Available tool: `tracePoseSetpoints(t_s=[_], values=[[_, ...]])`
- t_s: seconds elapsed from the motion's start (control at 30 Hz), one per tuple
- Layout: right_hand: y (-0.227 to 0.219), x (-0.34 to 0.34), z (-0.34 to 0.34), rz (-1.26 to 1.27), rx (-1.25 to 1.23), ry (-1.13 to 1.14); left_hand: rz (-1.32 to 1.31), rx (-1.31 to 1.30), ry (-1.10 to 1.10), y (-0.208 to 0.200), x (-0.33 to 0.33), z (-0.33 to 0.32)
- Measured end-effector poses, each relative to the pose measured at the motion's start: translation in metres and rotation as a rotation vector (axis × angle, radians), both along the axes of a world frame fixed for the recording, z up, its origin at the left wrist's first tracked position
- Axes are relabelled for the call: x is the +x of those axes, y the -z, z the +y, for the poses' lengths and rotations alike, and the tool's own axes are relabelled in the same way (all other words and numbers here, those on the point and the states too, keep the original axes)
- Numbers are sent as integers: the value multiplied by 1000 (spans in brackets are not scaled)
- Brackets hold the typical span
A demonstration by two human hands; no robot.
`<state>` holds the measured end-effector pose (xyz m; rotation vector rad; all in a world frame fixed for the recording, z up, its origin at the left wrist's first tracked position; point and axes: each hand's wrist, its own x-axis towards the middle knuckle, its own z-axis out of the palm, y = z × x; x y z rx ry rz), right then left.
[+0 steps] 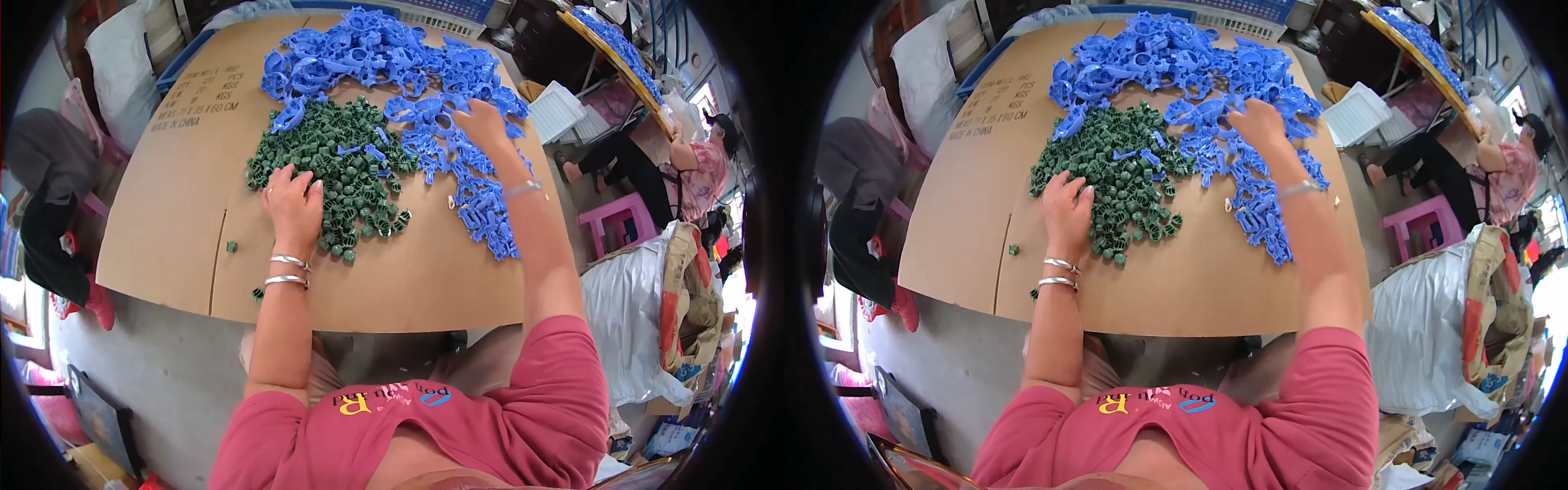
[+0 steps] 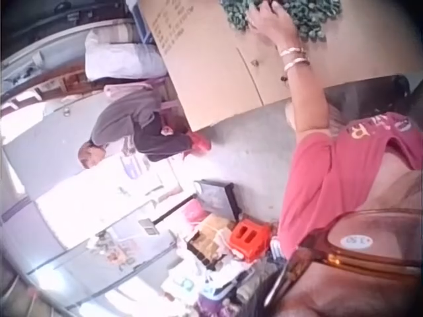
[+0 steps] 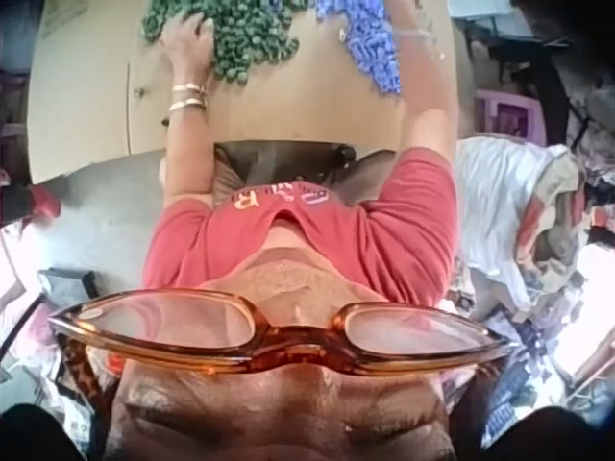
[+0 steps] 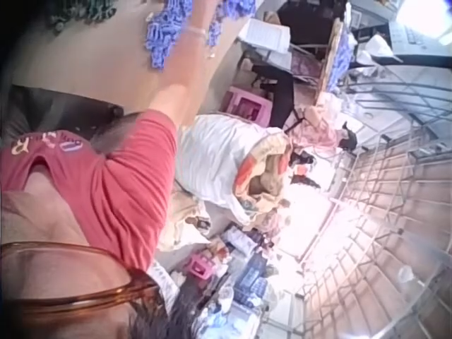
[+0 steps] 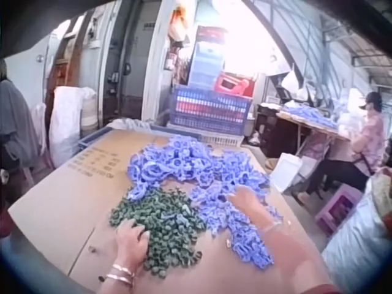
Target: Sorting green and blue plastic toy components on a cardboard sheet in a workshop.
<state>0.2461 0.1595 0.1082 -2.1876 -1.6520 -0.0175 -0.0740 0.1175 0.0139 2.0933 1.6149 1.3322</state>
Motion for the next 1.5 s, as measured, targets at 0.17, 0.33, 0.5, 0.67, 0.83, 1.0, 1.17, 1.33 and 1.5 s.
tracePoseSetpoints(t_s=[0.17, 0.33, 0.5, 0.67, 0.83, 1.0, 1.17, 1.33, 1.5], values=[[19, 4, 84, 207, -236, 113, -35, -4, 8, -1, 1, -1], [31, -6, 102, 455, -329, -129, -55, 0, 29, -2, 3, -2], [17, -17, 118, 177, -656, -28, -70, 19, 25, -4, 1, -2], [29, -4, 123, 248, -512, -142, -68, 27, 34, -8, 5, -5], [28, -3, 138, 51, -664, -225, -40, 67, 15, -10, 3, -4], [17, -42, 98, -192, -495, -241, -114, 27, 26, -1, 2, -2], [6, -11, 83, 42, -38, -243, -144, 27, 47, -6, 5, -1], [-30, 8, 23, 1462, 233, -497, -125, 0, 1, -5, 3, 0], [-30, 27, -50, 1702, 401, -777, -95, 71, 9, -2, 7, 6]])
